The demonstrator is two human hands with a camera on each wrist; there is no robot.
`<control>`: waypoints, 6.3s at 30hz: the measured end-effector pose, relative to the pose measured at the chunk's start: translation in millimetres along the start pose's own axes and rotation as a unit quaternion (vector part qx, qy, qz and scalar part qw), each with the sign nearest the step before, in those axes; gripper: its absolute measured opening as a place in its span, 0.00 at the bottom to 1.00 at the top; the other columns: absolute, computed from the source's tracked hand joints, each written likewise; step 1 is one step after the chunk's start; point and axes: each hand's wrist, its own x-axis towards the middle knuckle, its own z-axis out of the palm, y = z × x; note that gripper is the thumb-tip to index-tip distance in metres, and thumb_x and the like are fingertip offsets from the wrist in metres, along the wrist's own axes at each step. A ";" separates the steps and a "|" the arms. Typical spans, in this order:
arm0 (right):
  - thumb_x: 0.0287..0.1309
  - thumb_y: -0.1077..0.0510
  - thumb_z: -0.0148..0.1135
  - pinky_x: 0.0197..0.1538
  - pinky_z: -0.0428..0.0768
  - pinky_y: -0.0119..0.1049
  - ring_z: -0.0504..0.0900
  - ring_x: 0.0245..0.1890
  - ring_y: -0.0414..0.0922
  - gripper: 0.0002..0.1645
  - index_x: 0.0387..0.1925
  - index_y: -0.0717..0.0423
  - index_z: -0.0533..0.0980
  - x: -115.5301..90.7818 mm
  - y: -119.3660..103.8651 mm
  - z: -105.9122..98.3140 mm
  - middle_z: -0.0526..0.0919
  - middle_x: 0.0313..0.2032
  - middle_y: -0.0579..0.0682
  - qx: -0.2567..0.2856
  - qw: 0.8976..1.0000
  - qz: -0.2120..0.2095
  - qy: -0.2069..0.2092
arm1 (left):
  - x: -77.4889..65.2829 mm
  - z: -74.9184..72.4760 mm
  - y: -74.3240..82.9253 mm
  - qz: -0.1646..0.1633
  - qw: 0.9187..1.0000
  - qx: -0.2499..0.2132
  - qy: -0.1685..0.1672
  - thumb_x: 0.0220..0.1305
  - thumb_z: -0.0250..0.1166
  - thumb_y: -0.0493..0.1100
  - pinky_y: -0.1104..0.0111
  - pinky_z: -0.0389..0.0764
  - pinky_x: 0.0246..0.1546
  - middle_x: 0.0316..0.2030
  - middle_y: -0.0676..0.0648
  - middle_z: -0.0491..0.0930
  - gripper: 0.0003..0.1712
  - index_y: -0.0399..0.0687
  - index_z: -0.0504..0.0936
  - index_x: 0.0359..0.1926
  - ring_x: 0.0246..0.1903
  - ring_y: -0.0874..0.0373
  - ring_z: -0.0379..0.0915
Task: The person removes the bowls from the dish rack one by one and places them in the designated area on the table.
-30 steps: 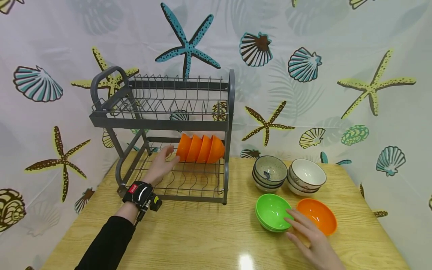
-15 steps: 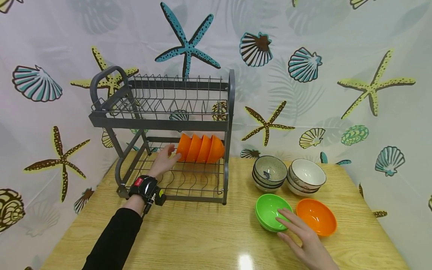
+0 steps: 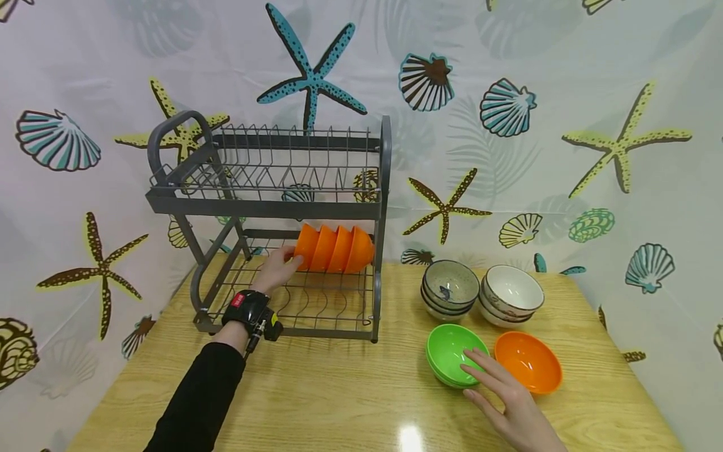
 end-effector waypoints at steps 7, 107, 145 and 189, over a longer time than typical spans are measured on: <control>0.40 0.71 0.76 0.72 0.55 0.13 0.61 0.73 0.26 0.36 0.56 0.51 0.82 -0.4 -0.4 -0.3 0.80 0.62 0.56 -0.001 1.000 0.002 -0.001 | 6.5 2.0 -4.2 -0.001 1.000 -0.010 0.023 0.79 0.46 0.37 0.49 0.77 0.61 0.63 0.27 0.72 0.25 0.26 0.66 0.69 0.61 0.35 0.72; 0.71 0.52 0.59 0.77 0.62 0.27 0.67 0.74 0.45 0.28 0.65 0.65 0.74 78.6 -41.9 -1.9 0.74 0.68 0.60 0.083 0.989 -0.118 0.022 | -145.7 72.1 55.7 0.425 0.876 0.217 0.067 0.60 0.69 0.29 0.69 0.88 0.42 0.41 0.47 0.90 0.13 0.43 0.83 0.45 0.40 0.56 0.88; 0.78 0.54 0.44 0.64 0.76 0.26 0.88 0.42 0.46 0.23 0.42 0.57 0.86 75.4 -47.6 16.8 0.90 0.41 0.50 0.037 0.981 -0.189 -0.011 | -160.7 98.6 56.4 0.521 0.798 0.300 0.047 0.60 0.72 0.37 0.68 0.78 0.64 0.56 0.52 0.85 0.20 0.51 0.85 0.54 0.60 0.58 0.79; 0.72 0.40 0.48 0.58 0.72 0.10 0.76 0.50 0.19 0.32 0.38 0.63 0.86 -18.0 34.5 -40.3 0.89 0.39 0.45 -0.038 0.993 0.007 0.111 | -144.4 85.0 -2.7 0.297 0.908 0.294 0.028 0.68 0.66 0.44 0.46 0.59 0.77 0.75 0.41 0.63 0.34 0.42 0.68 0.71 0.75 0.42 0.59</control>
